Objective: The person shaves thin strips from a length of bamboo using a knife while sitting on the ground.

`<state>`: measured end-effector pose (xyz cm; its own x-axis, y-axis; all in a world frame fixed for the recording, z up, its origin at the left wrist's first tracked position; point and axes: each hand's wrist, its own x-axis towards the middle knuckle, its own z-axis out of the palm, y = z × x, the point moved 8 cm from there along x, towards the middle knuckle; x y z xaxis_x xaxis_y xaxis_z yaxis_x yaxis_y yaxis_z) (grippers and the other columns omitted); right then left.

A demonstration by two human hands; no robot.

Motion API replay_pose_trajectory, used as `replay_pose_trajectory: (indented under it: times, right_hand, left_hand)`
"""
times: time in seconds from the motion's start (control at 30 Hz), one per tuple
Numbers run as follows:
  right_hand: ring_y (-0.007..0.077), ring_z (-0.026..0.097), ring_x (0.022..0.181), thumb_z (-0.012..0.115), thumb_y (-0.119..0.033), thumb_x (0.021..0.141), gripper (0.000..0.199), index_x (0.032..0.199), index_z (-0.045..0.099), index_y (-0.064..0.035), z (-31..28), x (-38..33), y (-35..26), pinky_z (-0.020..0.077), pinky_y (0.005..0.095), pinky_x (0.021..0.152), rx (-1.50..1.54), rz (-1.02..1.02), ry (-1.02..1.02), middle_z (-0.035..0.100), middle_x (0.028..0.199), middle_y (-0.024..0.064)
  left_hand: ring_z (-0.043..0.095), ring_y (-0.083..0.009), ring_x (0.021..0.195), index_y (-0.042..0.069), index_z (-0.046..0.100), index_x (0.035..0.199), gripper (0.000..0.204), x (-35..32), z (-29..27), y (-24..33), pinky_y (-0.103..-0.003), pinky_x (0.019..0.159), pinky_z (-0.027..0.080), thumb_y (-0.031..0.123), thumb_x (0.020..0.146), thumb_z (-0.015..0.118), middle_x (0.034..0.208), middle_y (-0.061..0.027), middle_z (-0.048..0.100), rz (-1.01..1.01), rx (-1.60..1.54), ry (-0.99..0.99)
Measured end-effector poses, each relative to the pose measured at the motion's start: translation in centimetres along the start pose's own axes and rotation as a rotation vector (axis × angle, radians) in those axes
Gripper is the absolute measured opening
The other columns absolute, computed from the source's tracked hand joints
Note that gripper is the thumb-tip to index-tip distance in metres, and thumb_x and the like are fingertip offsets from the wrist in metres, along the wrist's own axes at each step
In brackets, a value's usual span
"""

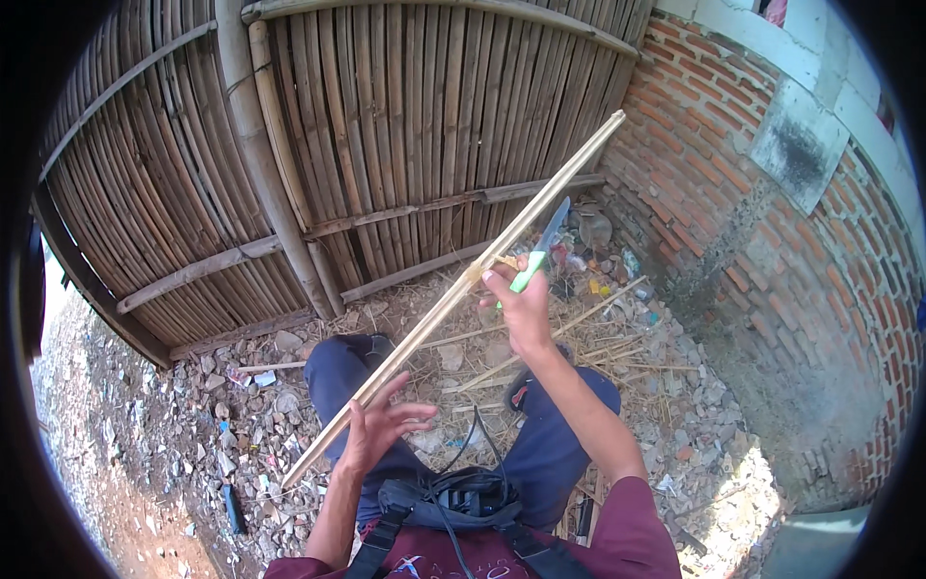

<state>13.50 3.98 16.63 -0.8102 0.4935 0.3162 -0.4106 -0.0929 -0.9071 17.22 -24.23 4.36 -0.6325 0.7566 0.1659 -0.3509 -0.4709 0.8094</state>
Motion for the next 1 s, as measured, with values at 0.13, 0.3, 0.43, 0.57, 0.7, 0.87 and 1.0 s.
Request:
replay_pose_trajectory:
  times: [0.13, 0.3, 0.43, 0.57, 0.7, 0.87, 1.0]
  right_hand:
    - [0.0158, 0.070, 0.094, 0.075, -0.002, 0.094, 0.044, 0.119, 0.039, -0.0088, -2.3, 1.0, 0.0, 0.0597, 0.0273, 0.060, -0.050, -0.001, 0.030, 0.067, 0.110, 0.0116]
    - [0.0130, 0.070, 0.090, 0.077, -0.003, 0.094, 0.046, 0.120, 0.039, -0.0072, -4.2, 1.7, 1.2, 0.0509, 0.0237, 0.053, -0.127, 0.009, 0.016, 0.067, 0.109, 0.0114]
    - [0.0118, 0.070, 0.087, 0.077, -0.004, 0.094, 0.047, 0.121, 0.039, -0.0057, -4.6, 2.5, 3.0, 0.0498, 0.0223, 0.052, -0.175, 0.037, -0.019, 0.068, 0.108, 0.0121]
    - [0.0201, 0.073, 0.083, 0.071, -0.013, 0.101, 0.029, 0.112, 0.048, 0.0011, -3.5, 3.0, 1.2, 0.0572, 0.0336, 0.064, -0.445, -0.034, -0.055, 0.071, 0.090, 0.0108]
    - [0.0409, 0.069, 0.075, 0.054, -0.034, 0.109, 0.036, 0.105, 0.054, 0.0016, -8.5, 5.5, 1.5, 0.0497, 0.0485, 0.073, -0.757, -0.168, 0.035, 0.069, 0.083, 0.0172]
    - [0.0448, 0.070, 0.080, 0.055, -0.032, 0.106, 0.031, 0.106, 0.057, -0.0011, -9.5, 7.5, 1.9, 0.0495, 0.0530, 0.074, -0.928, -0.260, -0.005, 0.069, 0.077, 0.0208]
    - [0.0437, 0.071, 0.073, 0.065, -0.023, 0.093, 0.024, 0.110, 0.061, -0.0075, -5.5, 7.4, 3.3, 0.0510, 0.0548, 0.067, -1.168, -0.273, -0.135, 0.070, 0.075, 0.0199]
  left_hand:
    - [0.071, -0.0320, 0.120, 0.003, 0.057, 0.150, 0.065, -0.5, 4.6, 1.6, -0.045, 0.100, 0.055, 0.052, 0.107, 0.058, 0.126, -0.0192, 0.074, -0.255, 0.845, -0.203]
    - [0.071, -0.0366, 0.110, 0.001, 0.060, 0.141, 0.053, 5.1, 9.6, 12.4, -0.045, 0.095, 0.056, 0.032, 0.100, 0.074, 0.111, -0.0185, 0.074, 0.387, 1.272, 0.223]
    - [0.074, -0.0275, 0.095, -0.002, 0.050, 0.144, 0.056, 14.0, 6.6, 9.7, -0.038, 0.078, 0.059, 0.034, 0.105, 0.068, 0.101, -0.0176, 0.074, 0.639, 1.650, 0.318]
    - [0.063, -0.0113, 0.063, 0.000, 0.057, 0.120, 0.033, 19.1, 0.7, 0.4, -0.027, 0.055, 0.049, 0.033, 0.114, 0.053, 0.081, -0.0023, 0.063, -0.254, 0.733, -0.021]
    - [0.047, -0.0066, 0.049, 0.003, 0.055, 0.104, 0.032, 20.5, 0.5, -1.9, -0.026, 0.044, 0.040, 0.032, 0.116, 0.048, 0.071, 0.0042, 0.046, -0.286, 0.617, -0.017]
    - [0.044, -0.0064, 0.047, 0.004, 0.054, 0.103, 0.032, 23.3, -0.6, -2.4, -0.026, 0.042, 0.039, 0.032, 0.117, 0.046, 0.070, 0.0046, 0.044, -0.302, 0.512, -0.029]
    - [0.039, -0.0069, 0.044, 0.006, 0.054, 0.106, 0.031, 26.3, -1.2, -1.8, -0.025, 0.043, 0.037, 0.032, 0.118, 0.041, 0.066, 0.0057, 0.040, -0.275, 0.563, -0.017]
